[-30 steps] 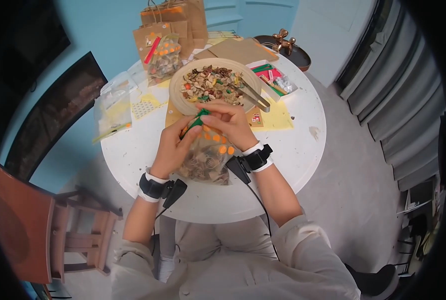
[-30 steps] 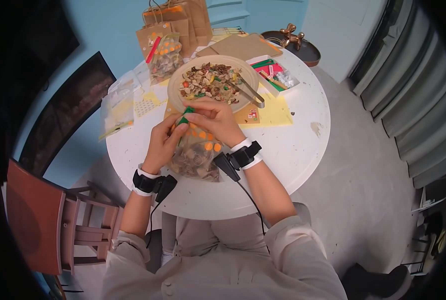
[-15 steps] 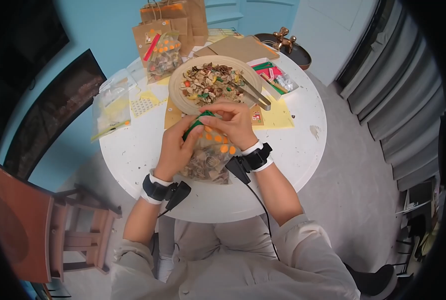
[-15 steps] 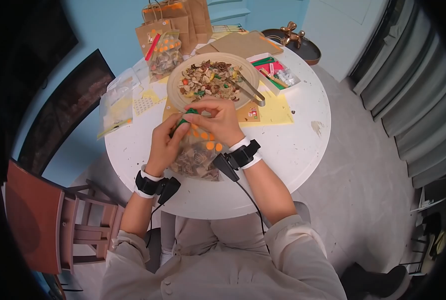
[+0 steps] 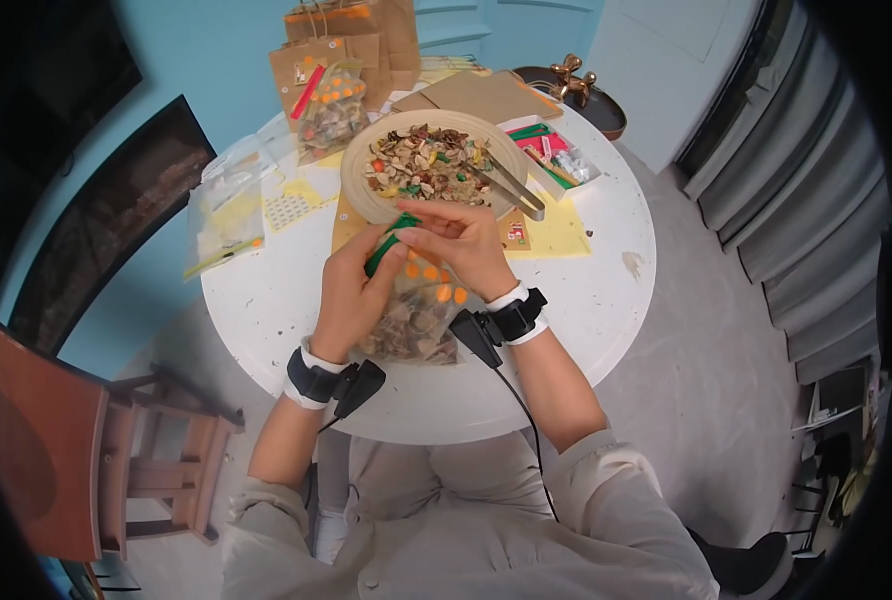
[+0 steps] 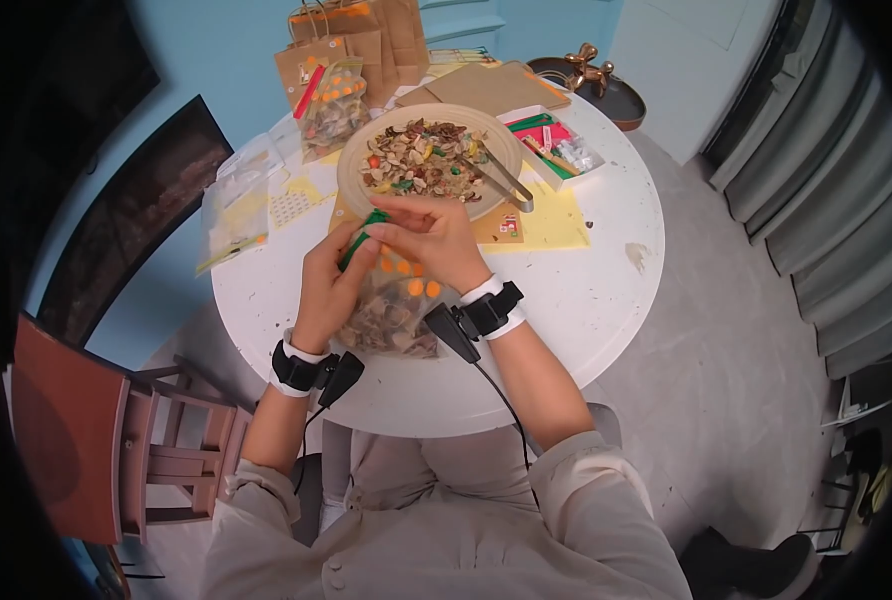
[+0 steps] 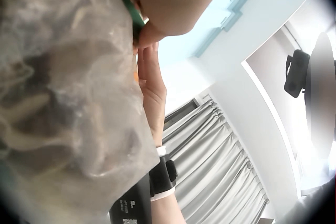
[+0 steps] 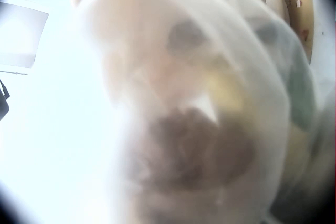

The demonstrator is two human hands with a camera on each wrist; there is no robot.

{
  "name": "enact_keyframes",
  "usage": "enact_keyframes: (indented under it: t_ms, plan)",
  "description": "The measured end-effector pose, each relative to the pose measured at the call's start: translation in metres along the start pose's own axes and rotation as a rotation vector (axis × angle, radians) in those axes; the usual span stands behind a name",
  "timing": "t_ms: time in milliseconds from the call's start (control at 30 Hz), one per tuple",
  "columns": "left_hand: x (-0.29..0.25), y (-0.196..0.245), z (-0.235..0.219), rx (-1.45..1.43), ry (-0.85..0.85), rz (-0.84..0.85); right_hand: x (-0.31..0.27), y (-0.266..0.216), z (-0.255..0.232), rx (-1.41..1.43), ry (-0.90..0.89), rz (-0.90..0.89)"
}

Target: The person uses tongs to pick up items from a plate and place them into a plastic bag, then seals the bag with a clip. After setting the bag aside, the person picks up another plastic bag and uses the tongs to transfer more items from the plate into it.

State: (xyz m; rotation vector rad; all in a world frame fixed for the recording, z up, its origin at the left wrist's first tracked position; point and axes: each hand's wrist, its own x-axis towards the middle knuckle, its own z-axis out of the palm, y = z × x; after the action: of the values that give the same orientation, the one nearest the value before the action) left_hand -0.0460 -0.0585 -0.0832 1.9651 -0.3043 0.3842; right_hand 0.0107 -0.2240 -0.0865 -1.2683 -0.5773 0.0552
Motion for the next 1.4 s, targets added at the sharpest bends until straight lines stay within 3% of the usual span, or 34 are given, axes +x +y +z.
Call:
enact_keyframes:
  t_ms: [233, 500, 600, 733, 833, 900, 967, 1000, 1100, 1200, 1233, 1267, 1367, 1400]
  plan:
    - [0.002, 0.000, 0.004, -0.009, 0.038, 0.057, -0.001, 0.001, -0.001, -0.038, 0.016, -0.033]
    - [0.000, 0.003, 0.009, 0.037, 0.124, -0.011, -0.001, 0.005, 0.007, -0.221, 0.119, -0.144]
    - [0.003, 0.005, 0.010, 0.055, 0.150, -0.035, -0.001, 0.015, 0.015, -0.145, 0.194, -0.153]
    - [0.011, -0.011, 0.002, -0.010, 0.095, -0.032, 0.003, 0.015, 0.009, -0.142, 0.099, -0.081]
    - [0.018, -0.016, -0.006, -0.040, 0.086, 0.071, 0.005, 0.011, -0.002, -0.099, 0.035, -0.016]
    - [0.024, -0.006, -0.016, -0.113, 0.075, -0.006, 0.006, 0.013, -0.012, -0.207, 0.004, 0.026]
    - [0.030, 0.003, -0.028, -0.180, 0.040, -0.081, 0.007, 0.009, -0.026, -0.249, -0.140, 0.143]
    - [0.030, 0.003, -0.032, -0.206, 0.013, -0.061, 0.007, 0.007, -0.032, -0.270, -0.213, 0.202]
    - [0.029, 0.000, -0.042, -0.261, -0.080, -0.026, 0.006, 0.004, -0.038, -0.106, -0.208, 0.316]
    - [0.017, -0.009, -0.052, -0.200, -0.252, -0.149, 0.008, 0.012, -0.033, -0.267, -0.081, 0.201]
    - [0.013, -0.036, -0.051, -0.062, -0.205, -0.058, 0.007, 0.012, -0.031, -0.181, -0.060, 0.177]
    - [0.009, -0.053, -0.053, -0.062, -0.197, -0.095, 0.007, 0.012, -0.030, -0.095, -0.041, 0.154]
    - [0.004, -0.062, -0.058, -0.091, -0.153, -0.175, 0.008, 0.009, -0.029, 0.021, 0.024, 0.083]
    - [0.003, -0.046, -0.059, -0.120, -0.127, -0.185, 0.009, 0.007, -0.029, 0.035, 0.047, 0.060]
